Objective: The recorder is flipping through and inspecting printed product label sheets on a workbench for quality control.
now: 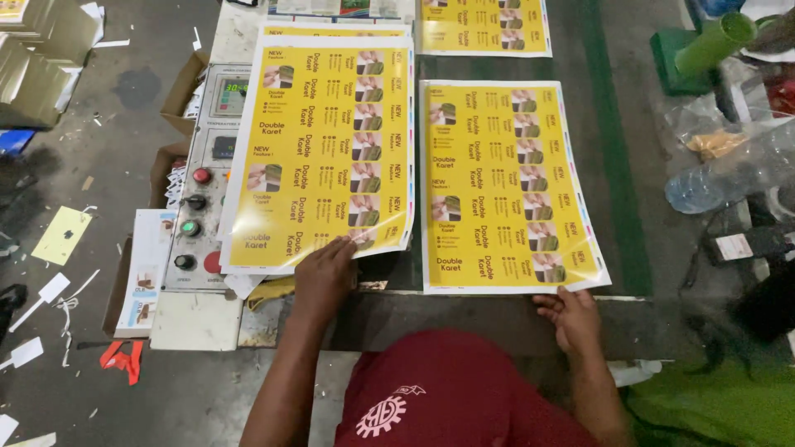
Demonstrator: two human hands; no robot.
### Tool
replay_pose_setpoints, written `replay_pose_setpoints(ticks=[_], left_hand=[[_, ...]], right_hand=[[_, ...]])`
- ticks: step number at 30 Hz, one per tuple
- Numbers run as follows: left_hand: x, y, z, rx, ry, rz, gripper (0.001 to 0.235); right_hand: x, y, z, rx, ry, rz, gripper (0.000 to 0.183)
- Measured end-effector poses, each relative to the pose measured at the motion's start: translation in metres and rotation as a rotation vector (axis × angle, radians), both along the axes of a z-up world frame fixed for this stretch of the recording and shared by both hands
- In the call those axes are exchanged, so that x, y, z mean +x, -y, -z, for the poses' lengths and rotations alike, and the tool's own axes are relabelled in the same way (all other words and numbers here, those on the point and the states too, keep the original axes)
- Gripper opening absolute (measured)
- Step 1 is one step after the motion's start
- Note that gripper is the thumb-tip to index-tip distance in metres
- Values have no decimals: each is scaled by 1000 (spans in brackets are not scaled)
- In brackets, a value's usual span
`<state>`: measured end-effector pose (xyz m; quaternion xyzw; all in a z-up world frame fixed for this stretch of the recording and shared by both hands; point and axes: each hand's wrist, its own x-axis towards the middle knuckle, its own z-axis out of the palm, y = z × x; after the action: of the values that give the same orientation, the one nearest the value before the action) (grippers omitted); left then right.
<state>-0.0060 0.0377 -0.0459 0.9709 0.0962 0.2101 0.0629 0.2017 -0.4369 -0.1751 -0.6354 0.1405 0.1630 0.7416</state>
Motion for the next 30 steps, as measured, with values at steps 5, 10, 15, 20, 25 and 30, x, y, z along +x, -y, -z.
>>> replay_pose_setpoints(ticks=[5,10,15,20,25,30], left_hand=[[-5,-1,-12,-71,-131,45,36],[-9,0,-58,-211,-281,92,39],[-14,-13,-55,-345,-354,92,37],[-18,-24,-37,-312,207,-105,11],[17,28,-60,-263,582,73,15],[46,111,-56,-226,510,334,15]], right_hand=[[51,-48,6,13,13,-122,30],[118,-99,-2,53,42,-159,36],[162,-118,-7,106,13,-194,35],[85,-118,-58,51,-39,-288,39],[-10,-147,-92,-39,-82,-441,40],[-47,-152,-76,135,45,-739,56]])
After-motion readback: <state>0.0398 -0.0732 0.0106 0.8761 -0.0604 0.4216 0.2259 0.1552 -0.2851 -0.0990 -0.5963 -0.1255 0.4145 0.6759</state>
